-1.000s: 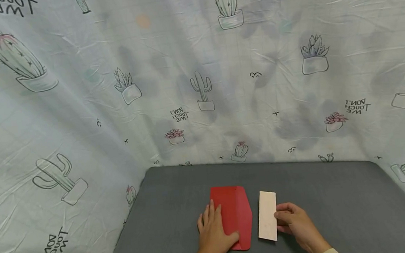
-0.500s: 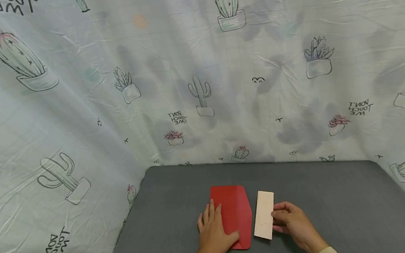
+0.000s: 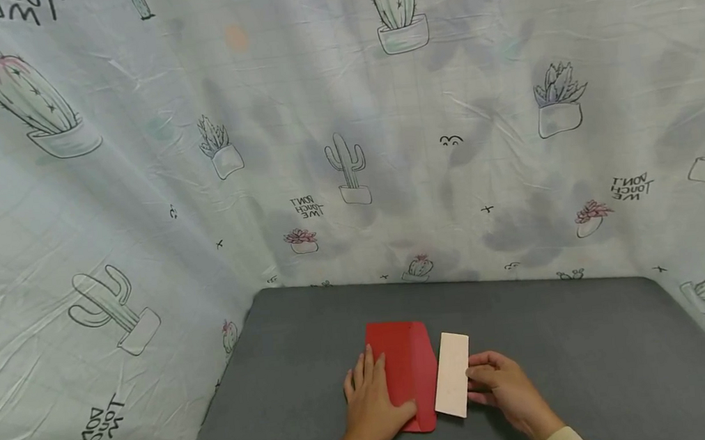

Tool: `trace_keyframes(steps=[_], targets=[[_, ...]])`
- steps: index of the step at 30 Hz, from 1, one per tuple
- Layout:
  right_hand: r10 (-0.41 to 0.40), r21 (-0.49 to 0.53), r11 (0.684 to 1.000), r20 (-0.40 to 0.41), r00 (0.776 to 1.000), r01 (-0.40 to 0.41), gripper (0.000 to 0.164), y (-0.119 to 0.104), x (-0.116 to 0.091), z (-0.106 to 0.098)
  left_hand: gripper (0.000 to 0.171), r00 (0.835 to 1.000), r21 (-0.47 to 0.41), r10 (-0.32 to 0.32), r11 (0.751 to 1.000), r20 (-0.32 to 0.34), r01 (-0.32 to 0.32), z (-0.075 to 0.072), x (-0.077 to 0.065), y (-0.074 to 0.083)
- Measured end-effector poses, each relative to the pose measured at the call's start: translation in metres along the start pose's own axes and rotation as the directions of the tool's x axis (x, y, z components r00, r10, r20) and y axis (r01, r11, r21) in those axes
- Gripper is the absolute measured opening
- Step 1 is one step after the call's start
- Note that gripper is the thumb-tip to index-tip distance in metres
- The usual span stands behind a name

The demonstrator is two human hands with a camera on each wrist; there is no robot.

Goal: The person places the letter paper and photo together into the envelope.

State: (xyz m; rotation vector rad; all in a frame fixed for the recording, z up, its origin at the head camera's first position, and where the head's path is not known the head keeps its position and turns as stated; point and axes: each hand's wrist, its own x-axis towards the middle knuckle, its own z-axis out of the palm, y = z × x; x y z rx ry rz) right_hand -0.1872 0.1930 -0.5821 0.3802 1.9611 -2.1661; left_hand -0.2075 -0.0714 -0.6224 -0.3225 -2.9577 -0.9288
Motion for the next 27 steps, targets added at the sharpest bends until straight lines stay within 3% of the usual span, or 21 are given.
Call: trace_keyframes(steps=[20, 27], targets=[[0.006, 0.024, 1.000, 0.091, 0.996, -0.008, 0.028, 0.011, 0.008, 0.006, 0.100, 1.000, 0.010, -0.023, 1.000, 0.000, 0.023, 0.002, 0.004, 0.005], [0.012, 0.020, 1.000, 0.090, 0.996, -0.014, 0.029, 0.011, 0.009, 0.008, 0.099, 0.999, 0.004, -0.033, 0.999, 0.005, 0.033, 0.004, 0.006, 0.006]])
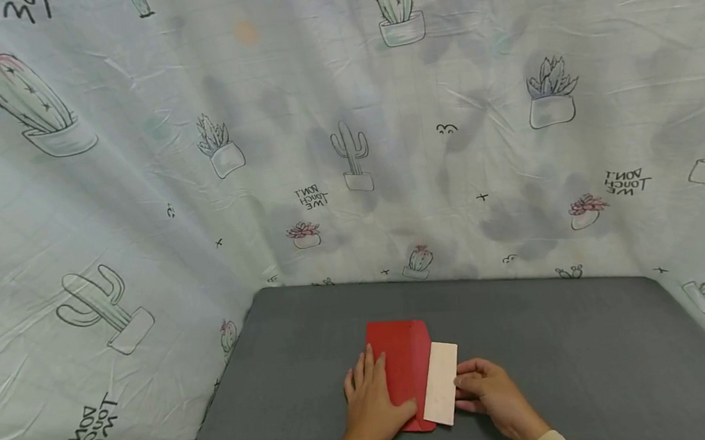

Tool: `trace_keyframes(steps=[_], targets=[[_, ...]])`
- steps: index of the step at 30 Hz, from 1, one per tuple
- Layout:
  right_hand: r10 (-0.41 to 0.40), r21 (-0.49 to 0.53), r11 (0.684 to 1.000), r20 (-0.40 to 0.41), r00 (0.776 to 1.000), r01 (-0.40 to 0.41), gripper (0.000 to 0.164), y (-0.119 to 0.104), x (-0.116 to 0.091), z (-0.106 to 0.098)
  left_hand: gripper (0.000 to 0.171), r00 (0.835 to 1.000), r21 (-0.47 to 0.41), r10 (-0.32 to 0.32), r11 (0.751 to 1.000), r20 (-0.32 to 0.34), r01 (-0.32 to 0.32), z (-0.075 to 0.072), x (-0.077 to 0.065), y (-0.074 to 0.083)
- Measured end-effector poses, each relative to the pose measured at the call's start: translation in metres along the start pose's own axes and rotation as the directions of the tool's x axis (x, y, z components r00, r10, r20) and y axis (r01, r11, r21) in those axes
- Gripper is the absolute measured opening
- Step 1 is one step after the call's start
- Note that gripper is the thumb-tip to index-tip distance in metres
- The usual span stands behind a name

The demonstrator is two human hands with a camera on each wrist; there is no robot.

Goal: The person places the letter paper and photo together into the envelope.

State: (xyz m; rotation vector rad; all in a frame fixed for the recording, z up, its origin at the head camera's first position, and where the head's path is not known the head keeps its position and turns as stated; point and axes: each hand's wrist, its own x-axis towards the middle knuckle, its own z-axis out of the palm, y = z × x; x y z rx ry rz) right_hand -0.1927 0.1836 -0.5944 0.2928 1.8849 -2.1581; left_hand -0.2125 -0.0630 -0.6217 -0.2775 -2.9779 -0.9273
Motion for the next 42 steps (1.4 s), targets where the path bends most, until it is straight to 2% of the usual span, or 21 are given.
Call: trace_keyframes(steps=[17, 42], targets=[[-0.012, 0.000, 1.000, 0.031, 0.999, 0.012, 0.028, 0.004, 0.002, 0.017, 0.098, 1.000, -0.003, 0.011, 1.000, -0.013, -0.011, -0.002, 0.000, 0.001], [-0.019, -0.024, 1.000, 0.039, 0.999, 0.020, 0.027, 0.001, 0.001, 0.026, 0.098, 1.000, -0.024, 0.009, 1.000, -0.013, -0.009, -0.004, -0.001, 0.002]])
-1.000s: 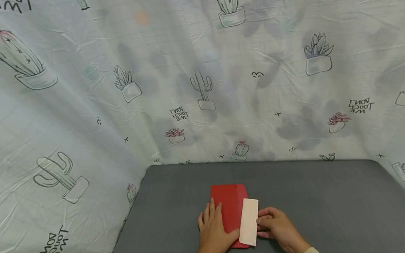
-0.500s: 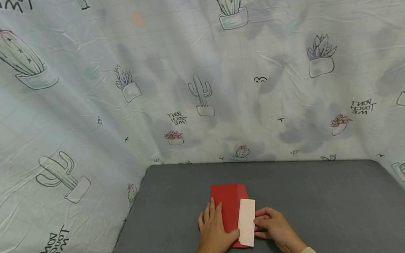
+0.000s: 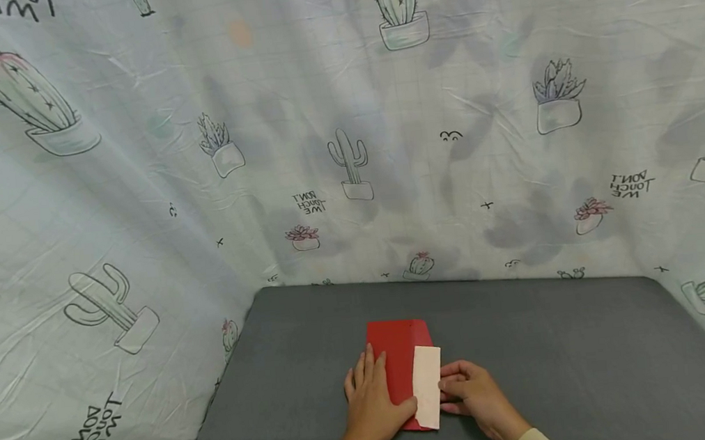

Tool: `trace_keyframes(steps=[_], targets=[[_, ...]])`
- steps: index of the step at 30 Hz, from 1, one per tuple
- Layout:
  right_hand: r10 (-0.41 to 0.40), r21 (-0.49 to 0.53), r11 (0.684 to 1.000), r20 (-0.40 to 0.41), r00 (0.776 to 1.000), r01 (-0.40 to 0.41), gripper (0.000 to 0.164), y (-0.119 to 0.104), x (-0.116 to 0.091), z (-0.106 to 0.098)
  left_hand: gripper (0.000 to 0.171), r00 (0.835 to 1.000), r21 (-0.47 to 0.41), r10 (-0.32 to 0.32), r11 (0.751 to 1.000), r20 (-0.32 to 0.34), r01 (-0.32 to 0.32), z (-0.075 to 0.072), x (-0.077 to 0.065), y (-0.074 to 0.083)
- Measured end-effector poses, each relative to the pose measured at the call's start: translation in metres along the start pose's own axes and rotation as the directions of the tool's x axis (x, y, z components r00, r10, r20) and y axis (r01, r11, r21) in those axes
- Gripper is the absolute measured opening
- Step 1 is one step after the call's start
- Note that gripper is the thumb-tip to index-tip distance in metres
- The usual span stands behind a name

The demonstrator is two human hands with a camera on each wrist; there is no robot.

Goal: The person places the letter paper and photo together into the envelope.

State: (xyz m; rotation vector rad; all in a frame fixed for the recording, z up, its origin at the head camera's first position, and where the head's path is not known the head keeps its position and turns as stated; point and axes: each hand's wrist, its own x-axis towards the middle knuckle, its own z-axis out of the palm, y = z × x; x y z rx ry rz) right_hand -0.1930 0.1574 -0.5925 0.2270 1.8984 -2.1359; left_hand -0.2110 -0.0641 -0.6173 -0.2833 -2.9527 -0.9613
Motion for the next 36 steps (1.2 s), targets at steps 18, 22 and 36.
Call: trace_keyframes(steps=[18, 22, 36], targets=[[0.016, -0.024, 1.000, -0.001, 1.000, -0.016, 0.028, 0.0008, 0.0028, 0.0018, 0.099, 1.000, -0.004, -0.008, 1.000, 0.013, 0.008, 0.0013, 0.0012, -0.0007], [0.012, -0.038, 0.999, 0.003, 1.000, -0.012, 0.029, 0.0000, 0.0022, 0.0022, 0.100, 1.000, -0.008, -0.009, 1.000, 0.014, 0.009, 0.0011, 0.0013, -0.0006], [0.000, -0.093, 0.996, 0.001, 1.000, 0.000, 0.032, -0.0008, 0.0033, 0.0035, 0.099, 1.000, -0.014, -0.006, 1.000, 0.021, 0.006, 0.0009, 0.0016, -0.0006]])
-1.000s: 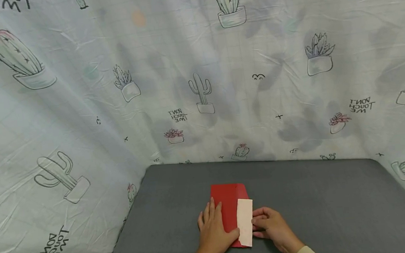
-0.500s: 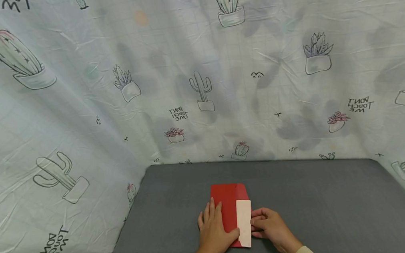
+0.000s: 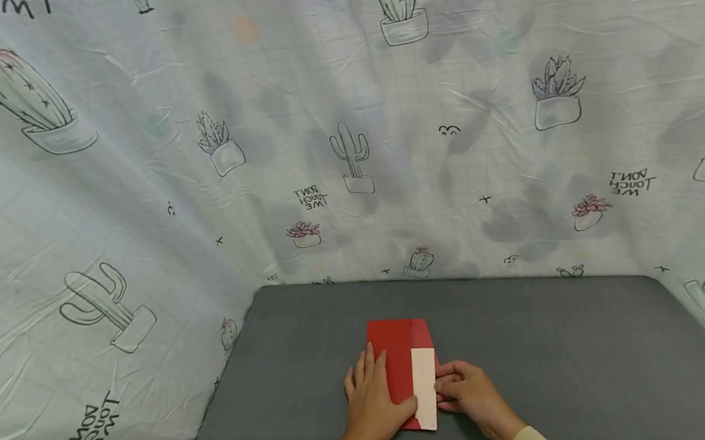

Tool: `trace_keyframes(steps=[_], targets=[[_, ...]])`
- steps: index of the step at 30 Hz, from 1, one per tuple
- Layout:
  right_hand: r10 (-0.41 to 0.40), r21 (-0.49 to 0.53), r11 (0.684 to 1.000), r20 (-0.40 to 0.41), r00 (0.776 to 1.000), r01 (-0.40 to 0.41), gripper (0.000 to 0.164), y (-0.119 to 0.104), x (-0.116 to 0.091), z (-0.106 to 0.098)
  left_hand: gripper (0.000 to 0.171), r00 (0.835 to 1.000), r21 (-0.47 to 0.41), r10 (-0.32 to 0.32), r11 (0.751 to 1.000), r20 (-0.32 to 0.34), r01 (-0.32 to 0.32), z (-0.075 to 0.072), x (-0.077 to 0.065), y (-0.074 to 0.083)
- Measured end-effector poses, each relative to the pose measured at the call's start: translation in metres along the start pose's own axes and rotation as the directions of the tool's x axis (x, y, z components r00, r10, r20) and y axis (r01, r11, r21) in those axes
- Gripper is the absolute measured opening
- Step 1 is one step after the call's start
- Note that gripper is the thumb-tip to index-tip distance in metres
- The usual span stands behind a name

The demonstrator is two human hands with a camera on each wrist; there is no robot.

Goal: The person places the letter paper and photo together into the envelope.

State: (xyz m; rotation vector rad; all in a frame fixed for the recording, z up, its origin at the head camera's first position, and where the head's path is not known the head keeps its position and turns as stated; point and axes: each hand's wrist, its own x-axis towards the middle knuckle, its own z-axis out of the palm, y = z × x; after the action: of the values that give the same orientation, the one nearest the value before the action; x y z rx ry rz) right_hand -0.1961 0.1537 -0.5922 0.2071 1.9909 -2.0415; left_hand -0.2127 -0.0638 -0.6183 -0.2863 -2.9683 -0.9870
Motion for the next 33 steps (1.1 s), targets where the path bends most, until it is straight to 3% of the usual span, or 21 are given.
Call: trace_keyframes(steps=[19, 33], targets=[[-0.007, -0.010, 1.000, 0.008, 1.000, 0.007, 0.035, 0.001, -0.001, 0.001, 0.098, 0.999, 0.030, 0.027, 0.999, -0.019, -0.027, 0.003, -0.001, -0.002], [0.075, -0.035, 0.997, 0.034, 0.997, -0.073, 0.042, -0.018, -0.014, -0.004, 0.099, 0.999, 0.036, 0.030, 0.999, -0.020, -0.029, 0.001, -0.003, -0.001]])
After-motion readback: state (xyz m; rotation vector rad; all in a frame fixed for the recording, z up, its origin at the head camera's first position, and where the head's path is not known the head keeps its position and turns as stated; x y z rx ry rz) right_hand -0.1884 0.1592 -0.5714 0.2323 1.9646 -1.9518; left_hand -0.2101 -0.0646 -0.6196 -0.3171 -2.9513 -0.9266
